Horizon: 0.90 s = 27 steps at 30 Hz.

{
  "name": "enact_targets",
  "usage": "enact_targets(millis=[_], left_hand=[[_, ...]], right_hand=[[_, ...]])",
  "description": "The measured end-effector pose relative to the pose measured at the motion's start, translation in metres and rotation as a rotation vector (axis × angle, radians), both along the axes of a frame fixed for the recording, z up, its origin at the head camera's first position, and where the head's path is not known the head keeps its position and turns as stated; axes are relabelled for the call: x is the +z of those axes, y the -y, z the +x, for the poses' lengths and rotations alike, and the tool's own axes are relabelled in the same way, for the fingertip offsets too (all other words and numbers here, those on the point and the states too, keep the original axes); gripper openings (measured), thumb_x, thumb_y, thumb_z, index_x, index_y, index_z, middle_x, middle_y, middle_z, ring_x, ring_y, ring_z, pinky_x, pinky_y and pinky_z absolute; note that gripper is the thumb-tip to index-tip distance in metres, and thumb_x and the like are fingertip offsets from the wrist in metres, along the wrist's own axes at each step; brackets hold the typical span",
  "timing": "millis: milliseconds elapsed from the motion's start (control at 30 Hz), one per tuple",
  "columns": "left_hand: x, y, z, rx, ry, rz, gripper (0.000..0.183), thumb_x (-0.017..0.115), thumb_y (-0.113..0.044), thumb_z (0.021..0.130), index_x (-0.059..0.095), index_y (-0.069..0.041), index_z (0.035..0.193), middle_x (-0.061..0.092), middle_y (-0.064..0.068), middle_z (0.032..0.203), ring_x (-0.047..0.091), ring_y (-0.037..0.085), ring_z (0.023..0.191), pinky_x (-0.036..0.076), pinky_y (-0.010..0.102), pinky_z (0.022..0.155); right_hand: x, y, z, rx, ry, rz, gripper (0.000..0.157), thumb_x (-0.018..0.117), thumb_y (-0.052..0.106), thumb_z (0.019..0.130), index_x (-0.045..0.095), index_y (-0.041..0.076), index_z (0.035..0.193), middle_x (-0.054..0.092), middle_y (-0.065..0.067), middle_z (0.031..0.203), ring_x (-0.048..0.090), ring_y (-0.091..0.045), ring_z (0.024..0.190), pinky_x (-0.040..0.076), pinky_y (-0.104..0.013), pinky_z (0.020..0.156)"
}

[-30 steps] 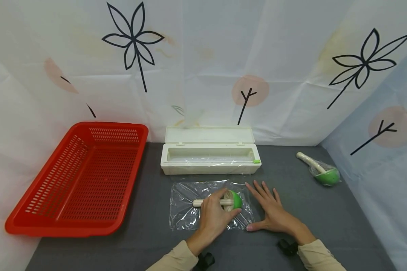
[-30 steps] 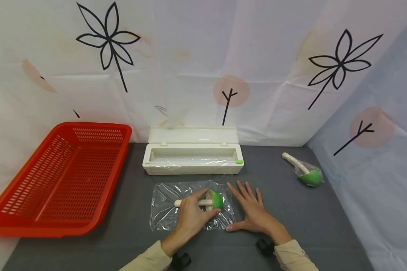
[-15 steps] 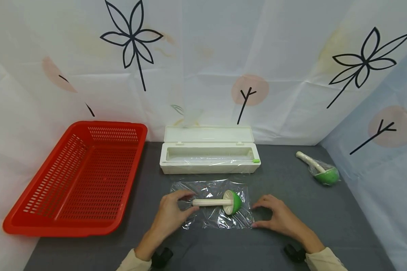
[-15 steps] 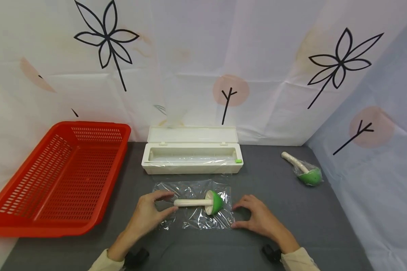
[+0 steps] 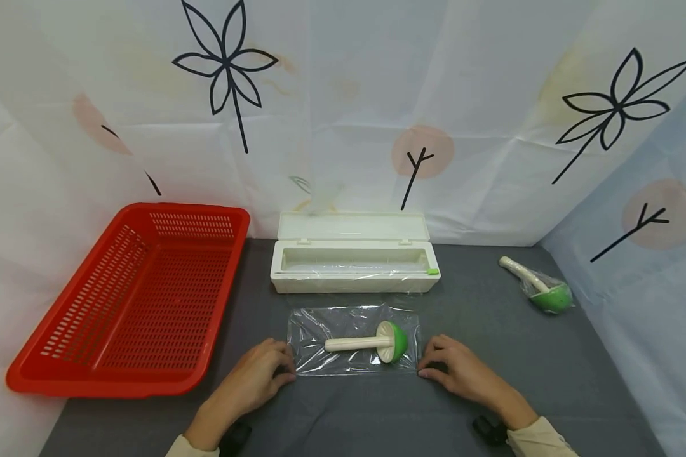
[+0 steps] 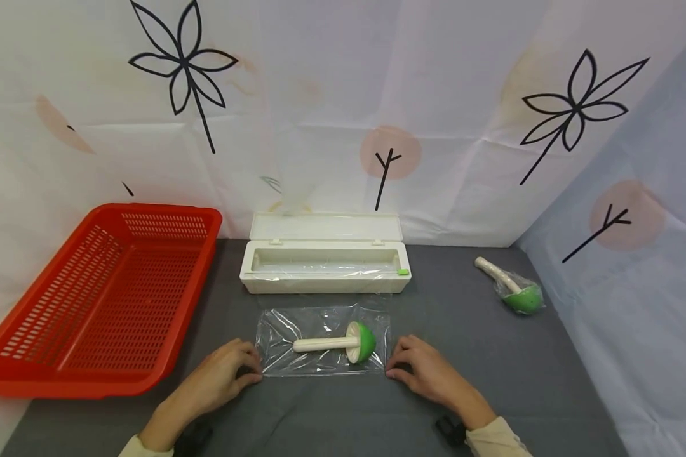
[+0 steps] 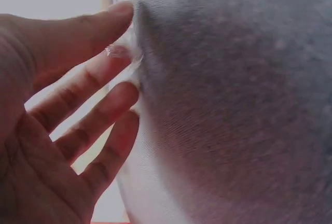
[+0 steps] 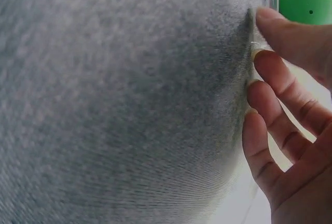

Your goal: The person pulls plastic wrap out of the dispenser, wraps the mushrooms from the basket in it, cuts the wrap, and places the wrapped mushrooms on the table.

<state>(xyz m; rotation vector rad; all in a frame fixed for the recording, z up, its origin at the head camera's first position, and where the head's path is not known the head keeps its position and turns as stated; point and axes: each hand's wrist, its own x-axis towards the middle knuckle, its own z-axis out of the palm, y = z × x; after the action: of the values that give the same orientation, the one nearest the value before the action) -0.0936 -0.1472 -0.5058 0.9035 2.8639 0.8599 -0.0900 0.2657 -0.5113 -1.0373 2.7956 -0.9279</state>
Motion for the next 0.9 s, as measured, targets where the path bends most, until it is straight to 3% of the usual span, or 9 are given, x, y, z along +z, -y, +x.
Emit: enact_targets(millis=[133,233,367,533,733,900], left_hand=[[0.006,0.000,-0.002,0.045,0.120,0.072,0.016,0.081,-0.012,0.087,0.070,-0.022,0.082,0.057,-0.018,0.079,0.052,0.001,0.075,0.047,0.028,0.067],[0.011,0.000,-0.005,0.047,0.166,0.162,0.010,0.077,-0.011,0.091,0.071,-0.017,0.087,0.059,-0.015,0.078,0.054,0.001,0.072,0.048,0.026,0.064],[0.013,0.001,-0.009,0.035,0.154,0.282,0.007,0.079,-0.008,0.089,0.073,-0.012,0.090,0.061,-0.013,0.079,0.055,0.001,0.070,0.048,0.023,0.060],[0.011,0.001,-0.016,0.033,0.137,0.392,0.012,0.082,-0.006,0.085,0.075,-0.013,0.091,0.065,-0.011,0.082,0.058,0.002,0.071,0.051,0.024,0.061],[0.008,0.001,-0.029,0.168,0.170,0.463,0.004,0.080,-0.008,0.088,0.077,-0.009,0.091,0.068,-0.008,0.080,0.058,0.004,0.067,0.050,0.024,0.060],[0.005,-0.003,-0.044,0.301,0.212,0.505,0.004,0.078,-0.009,0.090,0.078,-0.004,0.091,0.069,-0.001,0.077,0.055,0.009,0.064,0.046,0.024,0.059]], right_hand=[[0.005,0.000,0.001,-0.010,0.066,-0.064,0.012,0.075,0.010,0.092,0.070,0.020,0.092,0.059,0.015,0.090,0.056,-0.001,0.082,0.052,-0.028,0.069],[0.010,0.000,0.002,-0.030,0.144,-0.131,0.008,0.071,0.007,0.095,0.068,0.015,0.095,0.064,0.010,0.090,0.060,-0.002,0.080,0.053,-0.027,0.068],[0.018,0.001,0.000,-0.061,0.179,-0.182,0.007,0.072,0.007,0.095,0.069,0.013,0.096,0.069,0.006,0.087,0.063,-0.002,0.077,0.054,-0.027,0.066],[0.024,0.004,-0.005,-0.080,0.116,-0.241,0.013,0.082,0.008,0.086,0.072,0.012,0.093,0.068,0.009,0.083,0.061,-0.003,0.072,0.053,-0.030,0.060],[0.027,0.009,-0.017,-0.175,0.015,-0.261,0.017,0.080,0.001,0.085,0.073,0.015,0.092,0.066,0.009,0.083,0.060,-0.003,0.072,0.052,-0.028,0.060],[0.025,0.014,-0.035,-0.319,-0.004,-0.268,0.013,0.077,0.001,0.088,0.073,0.012,0.092,0.068,0.007,0.085,0.062,-0.006,0.073,0.052,-0.028,0.064]])
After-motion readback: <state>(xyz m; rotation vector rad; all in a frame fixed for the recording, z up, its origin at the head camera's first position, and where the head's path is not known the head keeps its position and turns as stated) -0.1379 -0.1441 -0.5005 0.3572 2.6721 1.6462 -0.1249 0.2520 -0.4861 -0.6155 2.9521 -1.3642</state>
